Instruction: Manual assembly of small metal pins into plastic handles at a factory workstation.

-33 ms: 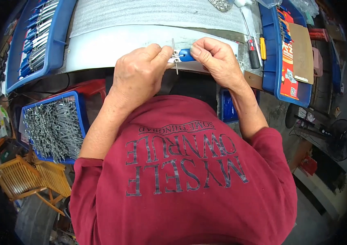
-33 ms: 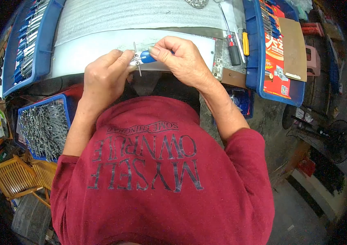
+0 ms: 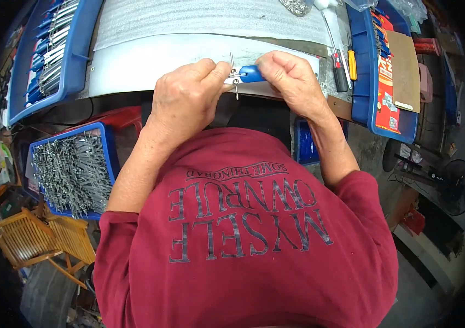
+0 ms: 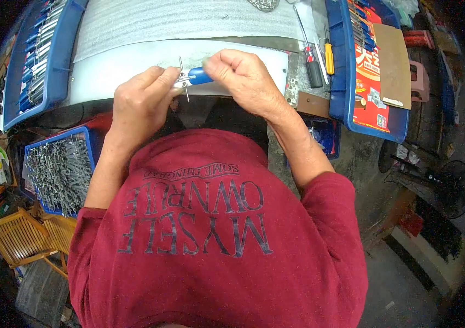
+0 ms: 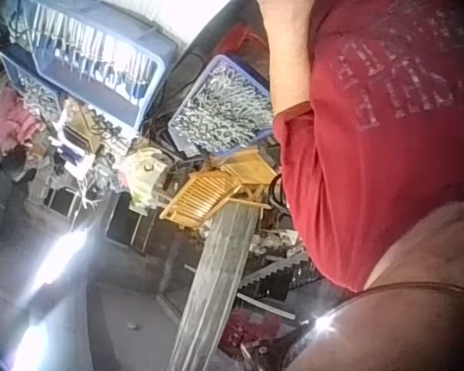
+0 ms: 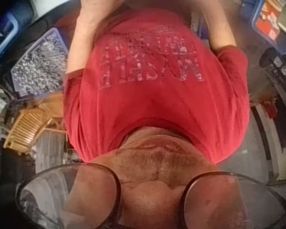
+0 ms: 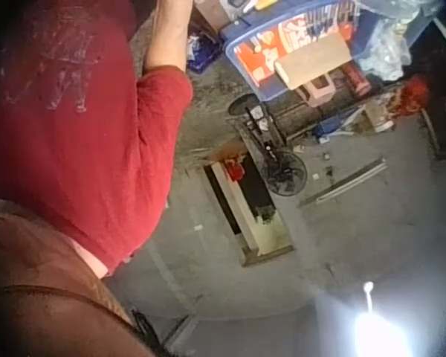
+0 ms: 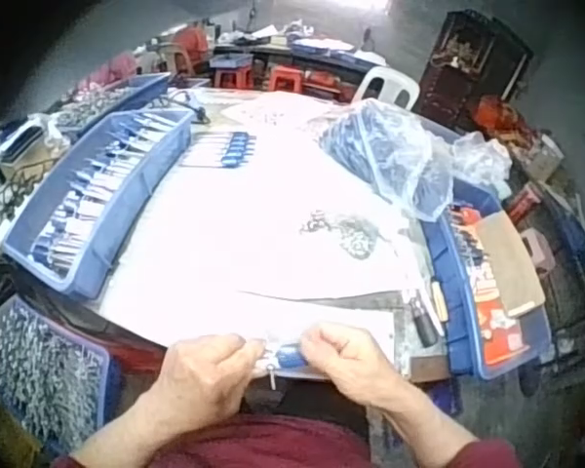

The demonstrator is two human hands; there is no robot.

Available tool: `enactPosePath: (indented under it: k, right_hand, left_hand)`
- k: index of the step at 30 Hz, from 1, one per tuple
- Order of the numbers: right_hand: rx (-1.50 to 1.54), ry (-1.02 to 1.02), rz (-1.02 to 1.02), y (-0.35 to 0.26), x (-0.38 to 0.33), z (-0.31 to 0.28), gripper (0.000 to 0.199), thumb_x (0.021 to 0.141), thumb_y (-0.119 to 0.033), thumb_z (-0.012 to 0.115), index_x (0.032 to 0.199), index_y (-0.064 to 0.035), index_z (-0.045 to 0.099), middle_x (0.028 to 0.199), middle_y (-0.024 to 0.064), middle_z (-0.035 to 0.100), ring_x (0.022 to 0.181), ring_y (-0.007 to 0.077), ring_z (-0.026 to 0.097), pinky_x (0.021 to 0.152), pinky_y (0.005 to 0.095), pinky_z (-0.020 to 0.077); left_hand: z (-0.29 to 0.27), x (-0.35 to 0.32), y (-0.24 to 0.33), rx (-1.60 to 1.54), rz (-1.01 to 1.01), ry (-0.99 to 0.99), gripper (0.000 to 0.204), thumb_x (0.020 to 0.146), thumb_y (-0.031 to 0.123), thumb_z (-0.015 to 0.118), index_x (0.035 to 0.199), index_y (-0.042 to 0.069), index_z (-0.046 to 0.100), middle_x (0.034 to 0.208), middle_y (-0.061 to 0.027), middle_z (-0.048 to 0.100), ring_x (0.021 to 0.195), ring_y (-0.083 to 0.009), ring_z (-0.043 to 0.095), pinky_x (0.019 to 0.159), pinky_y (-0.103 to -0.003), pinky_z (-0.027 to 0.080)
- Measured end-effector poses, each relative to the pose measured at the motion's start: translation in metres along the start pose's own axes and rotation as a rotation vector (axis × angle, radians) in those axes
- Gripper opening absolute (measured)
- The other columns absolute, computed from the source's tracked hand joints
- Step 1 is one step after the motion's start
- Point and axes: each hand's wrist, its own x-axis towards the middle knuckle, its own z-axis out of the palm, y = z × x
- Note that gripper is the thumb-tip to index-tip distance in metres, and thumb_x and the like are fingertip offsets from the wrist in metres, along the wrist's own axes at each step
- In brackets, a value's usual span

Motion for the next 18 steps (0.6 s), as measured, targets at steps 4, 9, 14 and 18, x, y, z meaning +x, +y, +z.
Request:
enactPosePath:
  k: [4,9,14,18]
  right_hand:
    - [0.287,-0.089,0.098,0.001,0.001,-0.006,0.037,0.089,-0.036,0.043,0.087,-0.0006,0.055,0.056,-0.0053,0.036,0.047,0.0025,0.029,0.041,0.0162,0.0238]
    - [0.298,-0.047,0.139,-0.003,0.0,-0.005,0.041,0.09,-0.037,0.042,0.091,0.0009,0.056,0.056,-0.0043,0.036,0.047,0.0029,0.03,0.042,0.0168,0.0255]
    - [0.106,0.012,0.076,-0.002,0.005,-0.01,0.042,0.09,-0.037,0.042,0.09,0.0019,0.057,0.061,-0.0025,0.043,0.052,0.004,0.037,0.046,0.0166,0.0307]
    - [0.05,0.108,0.057,0.002,0.011,-0.016,0.04,0.09,-0.035,0.042,0.089,0.0015,0.058,0.063,-0.0019,0.046,0.054,0.0046,0.04,0.048,0.0173,0.0328]
  left_hand:
    - [0.002,-0.002,-0.004,-0.05,-0.01,-0.019,0.021,0.07,0.013,0.062,0.089,0.007,0.054,0.065,-0.0055,0.047,0.057,-0.0214,0.053,0.049,-0.033,0.042]
    - [0.001,-0.001,-0.004,-0.057,-0.013,-0.01,0.021,0.069,0.012,0.062,0.088,0.007,0.054,0.066,-0.0054,0.047,0.058,-0.0212,0.053,0.049,-0.032,0.043]
    - [0.001,-0.001,-0.007,-0.067,-0.021,-0.001,0.025,0.067,0.004,0.062,0.092,0.003,0.056,0.071,-0.0101,0.053,0.059,-0.026,0.053,0.05,-0.033,0.043]
    - [0.007,-0.001,-0.011,-0.036,-0.004,0.06,0.023,0.069,0.011,0.062,0.09,0.006,0.055,0.065,-0.0054,0.047,0.057,-0.0213,0.052,0.049,-0.032,0.042]
